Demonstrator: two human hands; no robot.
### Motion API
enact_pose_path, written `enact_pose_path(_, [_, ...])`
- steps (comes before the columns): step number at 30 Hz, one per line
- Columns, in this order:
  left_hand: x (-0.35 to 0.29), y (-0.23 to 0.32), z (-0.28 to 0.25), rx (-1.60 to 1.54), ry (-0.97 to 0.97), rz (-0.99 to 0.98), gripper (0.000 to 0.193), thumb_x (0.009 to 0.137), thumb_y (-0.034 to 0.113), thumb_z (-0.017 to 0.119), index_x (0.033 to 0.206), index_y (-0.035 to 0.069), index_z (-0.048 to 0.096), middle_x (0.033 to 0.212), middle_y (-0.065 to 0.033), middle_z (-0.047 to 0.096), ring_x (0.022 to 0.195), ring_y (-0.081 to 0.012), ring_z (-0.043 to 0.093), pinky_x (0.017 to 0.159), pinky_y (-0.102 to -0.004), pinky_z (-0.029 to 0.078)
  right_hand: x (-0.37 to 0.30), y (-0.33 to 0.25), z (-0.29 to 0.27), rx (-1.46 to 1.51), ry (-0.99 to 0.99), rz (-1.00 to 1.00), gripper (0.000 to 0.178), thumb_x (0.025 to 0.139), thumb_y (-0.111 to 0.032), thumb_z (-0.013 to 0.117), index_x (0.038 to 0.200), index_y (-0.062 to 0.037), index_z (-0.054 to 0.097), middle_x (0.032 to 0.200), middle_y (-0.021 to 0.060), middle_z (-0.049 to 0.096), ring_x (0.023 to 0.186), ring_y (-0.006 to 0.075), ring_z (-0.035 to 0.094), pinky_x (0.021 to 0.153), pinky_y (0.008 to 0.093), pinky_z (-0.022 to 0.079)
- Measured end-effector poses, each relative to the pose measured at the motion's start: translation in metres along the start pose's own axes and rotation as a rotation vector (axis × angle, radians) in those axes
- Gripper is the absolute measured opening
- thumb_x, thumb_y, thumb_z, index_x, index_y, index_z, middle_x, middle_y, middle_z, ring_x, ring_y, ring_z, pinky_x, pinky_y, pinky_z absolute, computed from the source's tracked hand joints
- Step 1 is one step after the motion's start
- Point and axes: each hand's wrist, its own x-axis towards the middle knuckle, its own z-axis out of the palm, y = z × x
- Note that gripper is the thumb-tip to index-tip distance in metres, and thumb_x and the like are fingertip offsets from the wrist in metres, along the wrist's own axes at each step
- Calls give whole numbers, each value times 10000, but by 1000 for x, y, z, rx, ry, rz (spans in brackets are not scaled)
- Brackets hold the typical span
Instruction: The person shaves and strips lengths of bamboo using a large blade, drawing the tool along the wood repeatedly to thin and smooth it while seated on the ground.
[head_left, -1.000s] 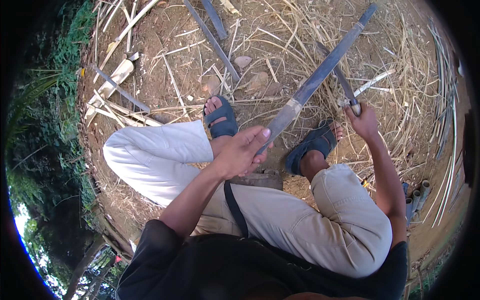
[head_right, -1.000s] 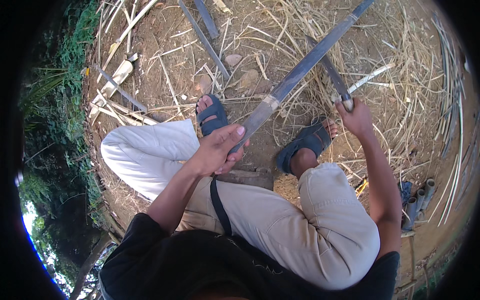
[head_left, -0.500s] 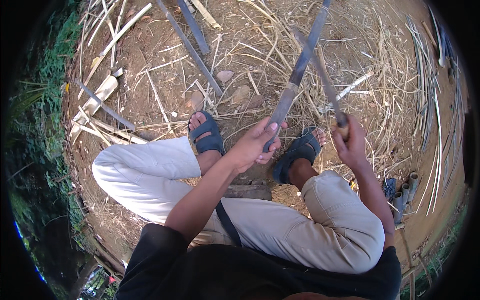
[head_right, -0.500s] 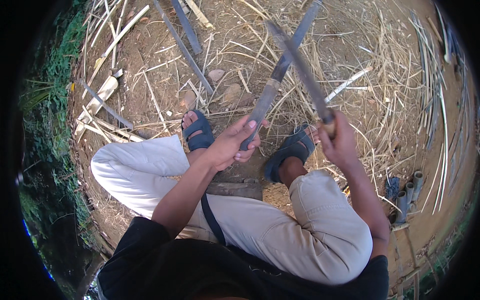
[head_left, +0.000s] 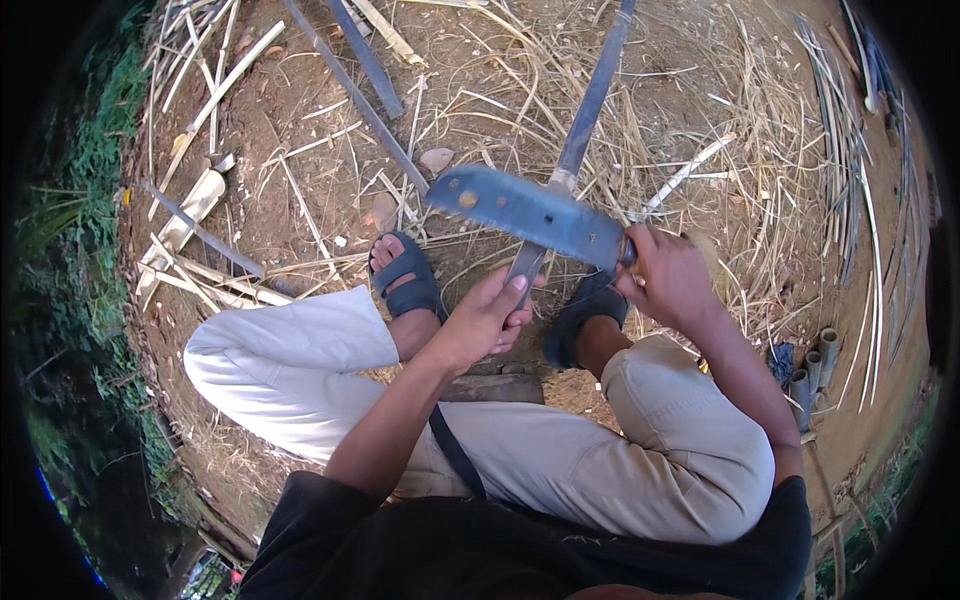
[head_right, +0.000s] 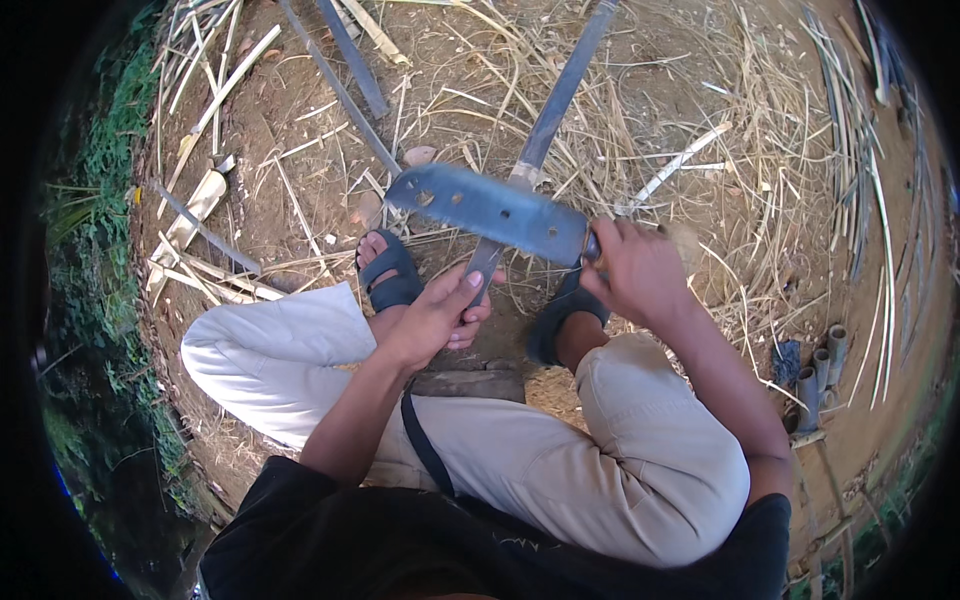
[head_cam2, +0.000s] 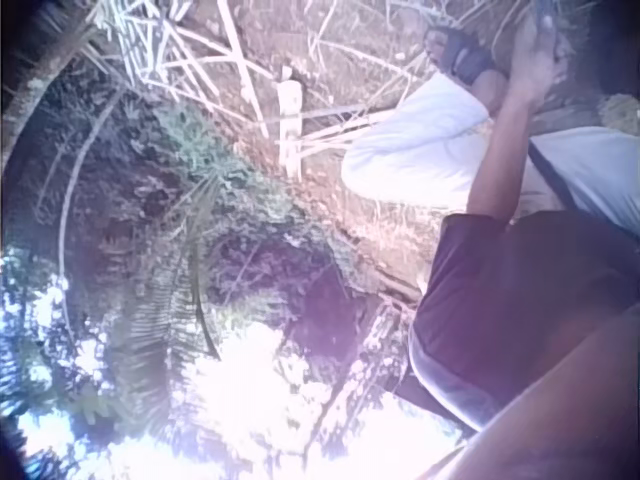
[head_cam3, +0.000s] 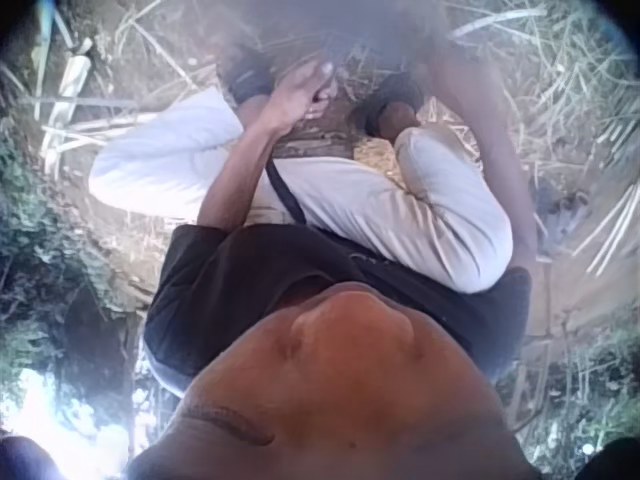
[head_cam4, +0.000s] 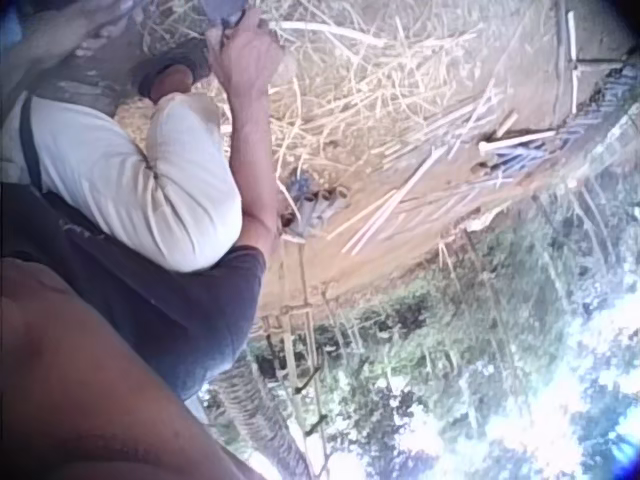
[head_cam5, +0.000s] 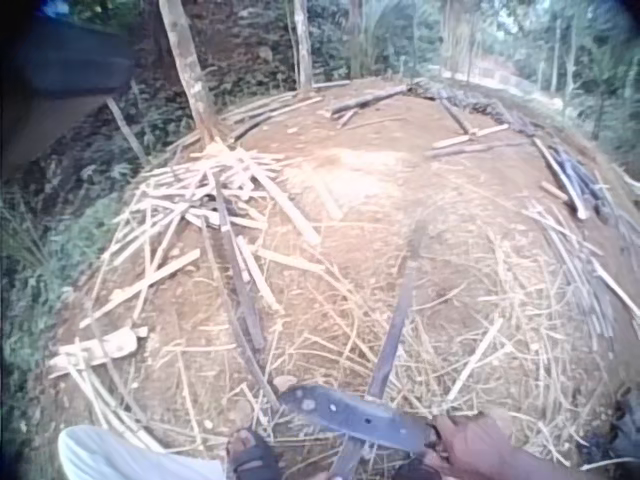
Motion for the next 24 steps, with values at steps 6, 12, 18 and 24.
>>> enact_pose_path(6, [1,-1,11,3,22,36,377,1055,414,421,1103,48,497,696,22,397,499,-42,329,434,-204,295,16,13,-5,134,14,179,397,811,-394,713,878,-38,551,646,178,635,636,392,658,579,487,512])
enact_pose_path(12, [4,-1,13,94,78,105,383,1059,424,399,1039,55,496,668,22,384,497,-46,311,435,-208,267,26,24,-7,15,-3,159,314,804,-319,726,889,-75,548,706,147,665,679,364,678,604,474,533])
enact_pose_path(18, [1,2,13,162,119,131,387,1060,430,393,1019,60,500,663,26,379,517,-47,294,447,-203,254,21,20,-19,-35,-10,-4,281,808,-276,711,920,-72,554,727,156,671,672,363,679,600,476,537])
enact_pose_path(24, [2,-1,12,132,99,140,374,1064,413,391,1006,68,521,656,37,409,539,-42,351,468,-214,306,22,19,-19,-38,52,-28,278,785,-250,732,918,-75,563,708,156,664,662,356,677,630,462,543])
